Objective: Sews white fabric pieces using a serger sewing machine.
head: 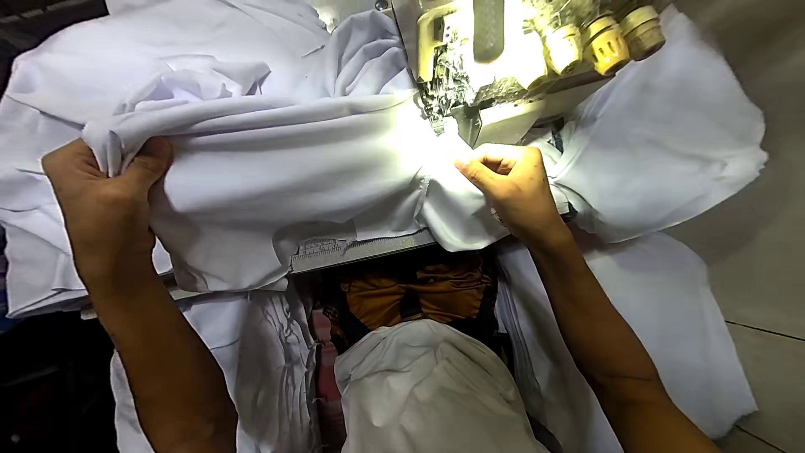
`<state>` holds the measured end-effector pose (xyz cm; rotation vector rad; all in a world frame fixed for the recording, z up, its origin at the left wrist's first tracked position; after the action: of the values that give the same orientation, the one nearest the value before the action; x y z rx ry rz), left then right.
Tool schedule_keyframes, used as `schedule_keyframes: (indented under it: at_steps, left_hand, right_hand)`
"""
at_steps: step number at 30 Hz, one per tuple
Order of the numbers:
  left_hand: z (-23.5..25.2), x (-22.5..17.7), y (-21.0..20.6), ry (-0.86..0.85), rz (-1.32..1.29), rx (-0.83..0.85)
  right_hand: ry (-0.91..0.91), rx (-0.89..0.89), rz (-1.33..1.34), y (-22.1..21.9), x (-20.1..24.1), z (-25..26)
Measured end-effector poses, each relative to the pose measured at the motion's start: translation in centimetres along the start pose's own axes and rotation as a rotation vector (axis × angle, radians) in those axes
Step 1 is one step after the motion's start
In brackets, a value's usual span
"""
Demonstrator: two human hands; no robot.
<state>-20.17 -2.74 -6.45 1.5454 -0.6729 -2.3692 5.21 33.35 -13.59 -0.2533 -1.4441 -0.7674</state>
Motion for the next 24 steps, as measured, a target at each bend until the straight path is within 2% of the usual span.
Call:
schedule_keyframes:
  at_steps: [14,17,19,21,23,24]
  left_hand:
    - [3.0,0.7,-0.9,0.004,0.096,0.01]
    - [3.2,0.2,-1.1,-0.053,0.254,0.001]
    - [1.7,-0.9,-0.6,-0.155,0.479,-0.057]
    - [-2.4,-2.0,0.1,-0.254,0.625,-0.18]
    - [-7.4,-5.3,-1.9,-0.279,0.492,-0.267]
    - [-10.1,-6.9,-4.7,-0.24,0.314,-0.181]
  right_hand:
    - [-0.02,0.006,0.004,0.1,-0.2,0.8]
    - [-0.033,0.008,0.014,0.0,-0.3,0.9]
    - [-0.029,0.011,0.034,-0.1,-0.4,1.0]
    - [-0.018,0.032,0.048,-0.2,-0.3,1.0]
    - [0.009,0.054,0.057,-0.3,-0.2,0.9]
    - [0.02,0.061,0.067,-0.3,-0.1,0.7]
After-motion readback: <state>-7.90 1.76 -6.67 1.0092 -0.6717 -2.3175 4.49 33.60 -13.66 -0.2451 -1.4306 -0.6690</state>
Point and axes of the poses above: each hand's wrist, its own z-axis towards the middle knuckle, its own y-axis out of the back of the hand, x = y × z, the point moved 9 cm from there along z, towards the middle knuckle, and after that the axes turned 8 degrees about -x, right-handed, at the moved point
